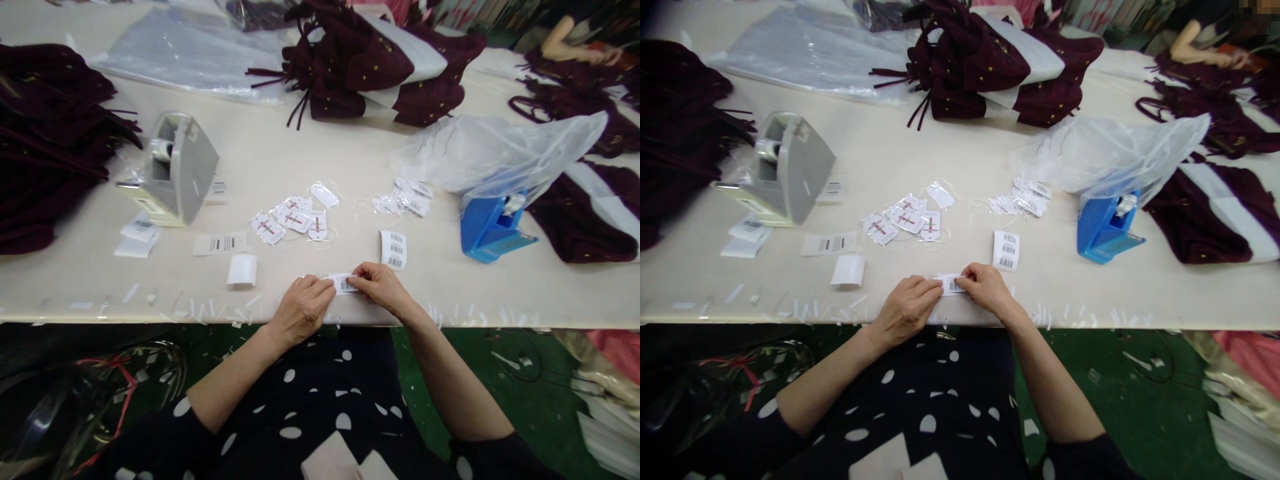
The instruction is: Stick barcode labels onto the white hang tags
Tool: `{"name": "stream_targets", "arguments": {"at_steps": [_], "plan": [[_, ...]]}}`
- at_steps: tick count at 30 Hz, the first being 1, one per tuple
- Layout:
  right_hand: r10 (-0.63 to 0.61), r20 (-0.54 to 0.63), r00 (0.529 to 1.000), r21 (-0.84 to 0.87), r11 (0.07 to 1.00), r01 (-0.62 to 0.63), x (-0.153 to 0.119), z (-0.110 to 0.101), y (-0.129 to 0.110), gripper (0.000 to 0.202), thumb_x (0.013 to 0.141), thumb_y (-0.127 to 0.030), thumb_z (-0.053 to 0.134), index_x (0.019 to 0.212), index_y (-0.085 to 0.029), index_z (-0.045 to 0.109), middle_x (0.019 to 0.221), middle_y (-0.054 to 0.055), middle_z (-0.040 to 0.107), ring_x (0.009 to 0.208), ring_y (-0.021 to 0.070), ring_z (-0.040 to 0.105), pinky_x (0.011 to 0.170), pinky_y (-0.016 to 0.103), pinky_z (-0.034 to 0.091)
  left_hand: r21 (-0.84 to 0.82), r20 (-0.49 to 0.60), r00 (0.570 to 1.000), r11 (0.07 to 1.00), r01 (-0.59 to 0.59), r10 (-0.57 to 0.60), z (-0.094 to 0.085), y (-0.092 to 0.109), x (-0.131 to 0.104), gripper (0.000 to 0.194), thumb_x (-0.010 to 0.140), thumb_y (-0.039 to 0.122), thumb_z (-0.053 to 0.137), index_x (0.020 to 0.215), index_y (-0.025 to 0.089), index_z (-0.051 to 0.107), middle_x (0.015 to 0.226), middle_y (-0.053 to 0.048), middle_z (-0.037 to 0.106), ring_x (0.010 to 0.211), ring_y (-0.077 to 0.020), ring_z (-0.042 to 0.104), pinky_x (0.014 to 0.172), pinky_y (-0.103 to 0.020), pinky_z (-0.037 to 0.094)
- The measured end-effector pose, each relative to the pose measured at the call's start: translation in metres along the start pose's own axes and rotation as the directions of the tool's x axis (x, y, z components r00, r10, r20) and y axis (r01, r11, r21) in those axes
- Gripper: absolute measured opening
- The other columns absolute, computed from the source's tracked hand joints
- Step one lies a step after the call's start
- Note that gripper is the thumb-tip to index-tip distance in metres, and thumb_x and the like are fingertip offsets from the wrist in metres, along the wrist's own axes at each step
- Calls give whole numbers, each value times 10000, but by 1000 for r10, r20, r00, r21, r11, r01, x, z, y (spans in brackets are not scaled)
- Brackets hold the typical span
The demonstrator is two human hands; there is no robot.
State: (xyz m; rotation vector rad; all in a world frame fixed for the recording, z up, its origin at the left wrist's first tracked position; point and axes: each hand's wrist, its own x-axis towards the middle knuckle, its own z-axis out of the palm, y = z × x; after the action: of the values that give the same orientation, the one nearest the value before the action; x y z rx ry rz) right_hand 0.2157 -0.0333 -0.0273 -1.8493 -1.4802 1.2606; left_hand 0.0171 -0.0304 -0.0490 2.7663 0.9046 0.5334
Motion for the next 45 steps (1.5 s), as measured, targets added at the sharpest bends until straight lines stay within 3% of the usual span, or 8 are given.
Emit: {"name": "stream_targets", "arguments": {"at_steps": [13,18,24,29,32,39,42,45], "plan": [[-81,-73,994,-242,968,61,0,5,0,152,734,-300,551,678,-163,588,526,-26,559,495,102,503,511,212,350,82,108,994,996,-18,10,-2,3,3,332,865,169,374,1176,166,490,1093,-87,550,872,-206,453,709,-342,378],[-115,-204,972,-481,877,3,-9,13,-9,144,756,-304,542,800,-178,597,665,12,639,607,143,574,580,240,377,74,113,994,997,-3,-5,-1,4,4,331,859,156,376,1170,175,487,1067,-84,549,878,-203,451,725,-353,379],[-164,-408,898,-651,742,-159,-23,11,-8,382,739,-486,564,950,-168,571,756,77,658,670,217,607,580,295,410,73,106,994,997,-6,-2,-1,4,4,327,858,160,381,1162,181,498,1073,-86,549,877,-205,454,720,-353,382],[-578,-218,786,-703,652,284,-43,34,6,283,873,-266,415,1082,-148,564,1045,105,639,1005,204,552,865,335,406,66,99,995,998,11,-18,-1,5,3,287,867,191,386,1113,176,533,1044,-79,565,876,-208,456,728,-354,390],[-647,-145,749,-761,557,334,-51,45,20,356,881,-259,414,1204,-137,501,1233,114,553,1181,233,442,987,407,312,57,77,997,998,22,-26,0,6,4,283,866,213,405,1113,180,537,1035,-76,576,869,-206,466,723,-353,401],[-579,-273,768,-792,589,162,-53,39,28,342,889,-267,410,1179,-127,526,1231,114,558,1188,239,445,1011,431,279,-169,-104,994,985,24,-42,-3,-2,0,260,859,192,425,1079,200,563,1064,-68,582,912,-175,516,785,-331,428],[-571,-317,757,-771,620,145,-50,49,26,412,885,-287,410,1240,-84,460,1257,158,524,1209,253,422,1016,449,271,-155,-164,970,976,155,-180,-13,-7,-6,348,829,285,505,1165,195,509,1176,-100,532,1038,-213,489,853,-371,405],[-557,-357,750,-735,663,142,-48,61,27,459,881,-275,403,1279,-47,404,1276,193,494,1237,270,385,1017,467,267,-47,-92,949,954,297,-300,-19,-11,-10,552,764,374,588,1246,158,427,1169,-132,543,1068,-269,474,864,-424,381]]}}
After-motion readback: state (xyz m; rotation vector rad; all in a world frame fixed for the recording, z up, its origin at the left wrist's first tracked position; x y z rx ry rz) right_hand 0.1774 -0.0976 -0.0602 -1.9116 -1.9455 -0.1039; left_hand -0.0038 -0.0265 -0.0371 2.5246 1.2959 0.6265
